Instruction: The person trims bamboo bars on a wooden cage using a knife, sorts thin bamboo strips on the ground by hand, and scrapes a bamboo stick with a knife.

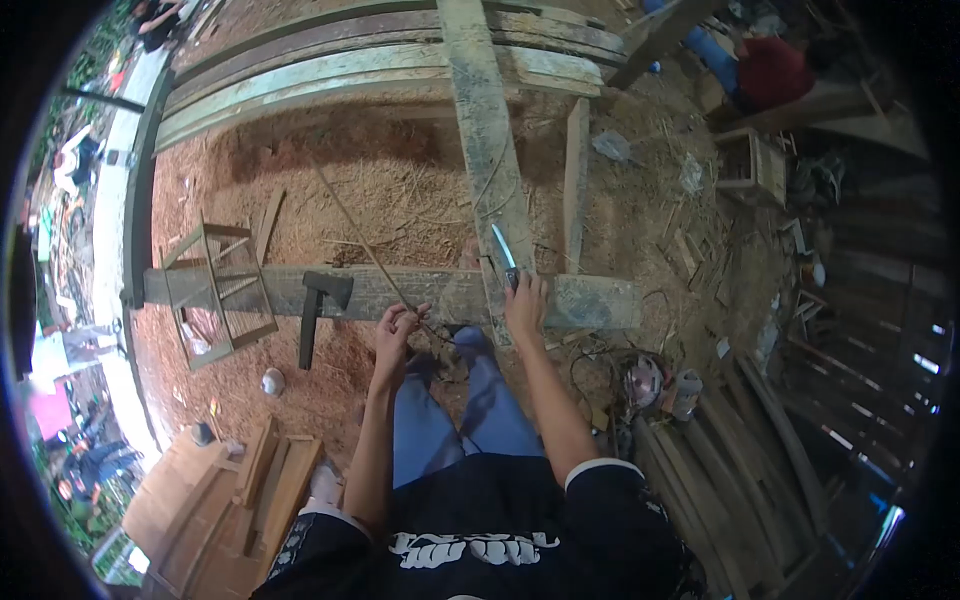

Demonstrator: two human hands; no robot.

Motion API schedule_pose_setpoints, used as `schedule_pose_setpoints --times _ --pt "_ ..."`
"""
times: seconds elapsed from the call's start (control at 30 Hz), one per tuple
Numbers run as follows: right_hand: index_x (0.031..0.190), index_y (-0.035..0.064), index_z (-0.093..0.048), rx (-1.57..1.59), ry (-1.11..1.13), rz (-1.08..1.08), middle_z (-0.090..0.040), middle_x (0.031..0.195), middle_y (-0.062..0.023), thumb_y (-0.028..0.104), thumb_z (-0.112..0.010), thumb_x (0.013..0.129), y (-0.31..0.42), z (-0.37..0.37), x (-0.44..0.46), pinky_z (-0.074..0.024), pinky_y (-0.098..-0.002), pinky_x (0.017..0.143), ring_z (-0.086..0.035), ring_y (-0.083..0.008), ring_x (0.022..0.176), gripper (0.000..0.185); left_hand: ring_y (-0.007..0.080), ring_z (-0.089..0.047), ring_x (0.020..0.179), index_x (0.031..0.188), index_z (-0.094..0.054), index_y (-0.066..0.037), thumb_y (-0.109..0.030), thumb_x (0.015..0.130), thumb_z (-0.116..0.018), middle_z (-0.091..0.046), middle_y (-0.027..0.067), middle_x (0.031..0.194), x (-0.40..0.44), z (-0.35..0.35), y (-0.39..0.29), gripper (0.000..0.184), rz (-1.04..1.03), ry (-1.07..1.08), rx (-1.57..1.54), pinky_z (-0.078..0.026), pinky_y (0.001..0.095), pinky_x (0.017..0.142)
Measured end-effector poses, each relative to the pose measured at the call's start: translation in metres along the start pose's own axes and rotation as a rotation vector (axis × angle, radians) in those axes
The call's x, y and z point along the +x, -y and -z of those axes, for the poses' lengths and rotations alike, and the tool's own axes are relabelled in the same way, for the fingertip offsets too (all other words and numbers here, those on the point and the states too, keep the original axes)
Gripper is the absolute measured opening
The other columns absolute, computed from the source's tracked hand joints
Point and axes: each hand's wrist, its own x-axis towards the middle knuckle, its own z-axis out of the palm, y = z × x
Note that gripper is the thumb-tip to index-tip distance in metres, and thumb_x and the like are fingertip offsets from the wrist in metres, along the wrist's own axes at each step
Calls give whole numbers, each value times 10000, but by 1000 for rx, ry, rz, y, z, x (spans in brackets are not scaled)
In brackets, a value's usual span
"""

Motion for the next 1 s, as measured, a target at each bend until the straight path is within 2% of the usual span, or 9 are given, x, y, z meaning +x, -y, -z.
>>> schedule_pose_setpoints --times 0.1,0.23,0.33,0.47,0.7,0.8,0.83,0.93,1.0 --pt "1362 52 -589 20 -83 52 -610 1268 -157 358 -648 984 21 26 -22 -445 -409 1024 -535 -362 1247 490 192 -652 1162 1176 -508 -17 -129 1025 -599 -688 177 1281 -14 2 -1 209 -94 43 -31 -461 301 1041" --pt "1326 9 -594 658 272 343 -649 1248 -211 353 -623 992 82 60 -59 -446 -474 1001 -602 -406 1164 480 175 -621 1207 1195 -516 -29 -147 1036 -597 -662 157 1336 -39 7 -17 214 -179 -26 -76 -442 314 1072" --pt "1304 22 -609 540 338 665 -649 1226 -204 300 -617 998 128 70 -81 -457 -470 978 -601 -406 1137 413 170 -610 1222 1213 -511 -34 -150 1036 -601 -648 145 1359 -62 11 -32 229 -226 -75 -218 -436 311 1079" --pt "1134 36 -675 596 502 674 -683 1096 -163 153 -624 971 166 53 -82 -472 -468 884 -613 -369 1038 207 171 -590 1237 1283 -480 -40 -151 1032 -609 -621 151 1395 -87 43 -30 303 -268 -197 -271 -432 317 1085" --pt "1061 105 -712 270 426 1054 -720 983 -60 87 -654 911 205 45 -45 -391 -416 949 -634 -275 1010 161 191 -592 1241 1328 -479 -24 -164 1040 -598 -647 158 1311 -149 150 -5 342 -633 -653 -708 -473 315 1005" --pt "1054 122 -714 132 496 1118 -719 979 -54 82 -659 902 235 22 -37 -403 -415 940 -635 -269 1010 167 185 -630 1109 1275 -553 -29 -204 1013 -652 -647 153 1234 -178 201 9 330 -340 -768 -426 -526 326 875" --pt "1052 134 -716 108 499 1137 -708 968 -49 83 -648 905 242 7 -34 -413 -423 941 -628 -268 1021 170 181 -632 1042 1158 -593 -26 -210 974 -702 -664 115 1110 -178 205 15 282 -349 -916 -245 -516 328 843" --pt "1051 136 -719 12 539 1160 -690 971 -55 96 -632 913 264 -24 -31 -422 -430 936 -617 -271 1035 167 222 -610 1015 1050 -595 -46 -171 924 -737 -641 122 1048 -182 194 17 227 -241 -1382 368 -475 309 854" --pt "1041 137 -724 -36 525 1200 -678 977 -56 111 -628 915 273 -43 -29 -424 -426 936 -611 -271 1038 161 254 -594 1026 975 -585 -57 -153 875 -763 -620 107 1030 -171 199 36 225 -426 -1393 519 -439 373 915"
